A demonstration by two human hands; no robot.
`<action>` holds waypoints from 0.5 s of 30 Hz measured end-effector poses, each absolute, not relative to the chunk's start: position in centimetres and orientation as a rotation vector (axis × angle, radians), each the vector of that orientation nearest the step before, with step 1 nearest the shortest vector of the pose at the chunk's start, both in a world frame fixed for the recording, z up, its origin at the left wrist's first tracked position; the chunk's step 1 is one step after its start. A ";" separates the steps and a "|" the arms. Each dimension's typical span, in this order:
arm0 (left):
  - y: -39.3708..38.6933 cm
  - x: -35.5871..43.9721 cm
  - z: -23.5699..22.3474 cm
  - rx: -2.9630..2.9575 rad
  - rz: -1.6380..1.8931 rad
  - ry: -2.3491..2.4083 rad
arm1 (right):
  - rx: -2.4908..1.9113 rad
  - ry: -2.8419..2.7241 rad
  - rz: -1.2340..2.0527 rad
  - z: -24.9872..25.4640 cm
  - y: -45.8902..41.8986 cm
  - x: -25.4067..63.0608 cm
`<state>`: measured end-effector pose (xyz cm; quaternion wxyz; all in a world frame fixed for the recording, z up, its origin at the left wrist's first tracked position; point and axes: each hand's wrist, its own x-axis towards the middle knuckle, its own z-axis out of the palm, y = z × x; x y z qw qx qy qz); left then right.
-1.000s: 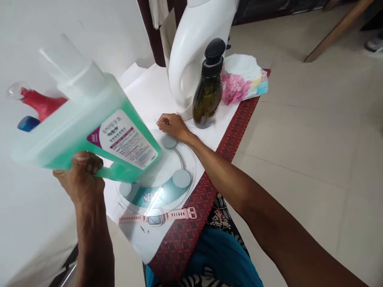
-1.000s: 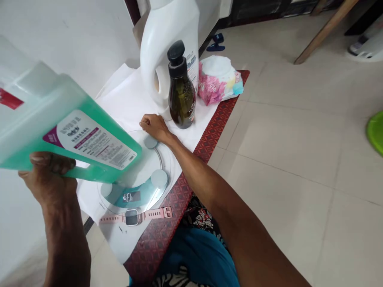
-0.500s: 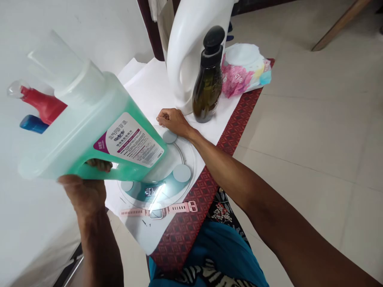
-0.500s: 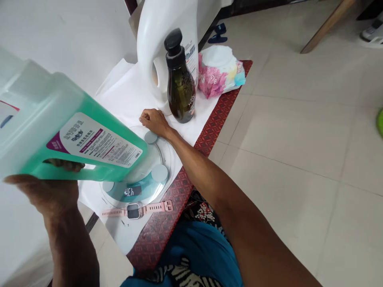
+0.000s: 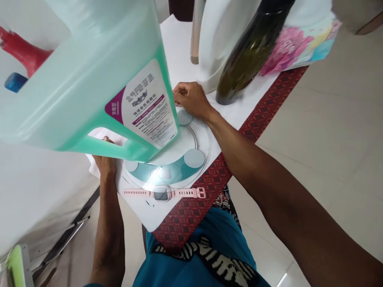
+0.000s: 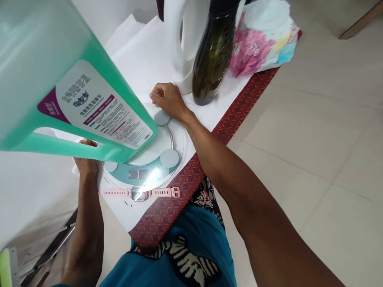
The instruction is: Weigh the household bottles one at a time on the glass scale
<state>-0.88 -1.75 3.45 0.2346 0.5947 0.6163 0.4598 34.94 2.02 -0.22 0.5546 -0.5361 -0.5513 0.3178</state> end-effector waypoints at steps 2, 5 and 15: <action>-2.0 -0.8 3.4 1.657 1.262 1.730 | -1.274 -1.310 0.748 -0.2 2.0 35.0; -1.9 -0.8 3.4 1.641 1.298 1.709 | -1.286 -1.302 0.753 -0.2 1.9 35.0; -2.0 -0.6 3.8 1.669 1.244 1.794 | -1.259 -1.265 0.769 -0.3 2.0 34.9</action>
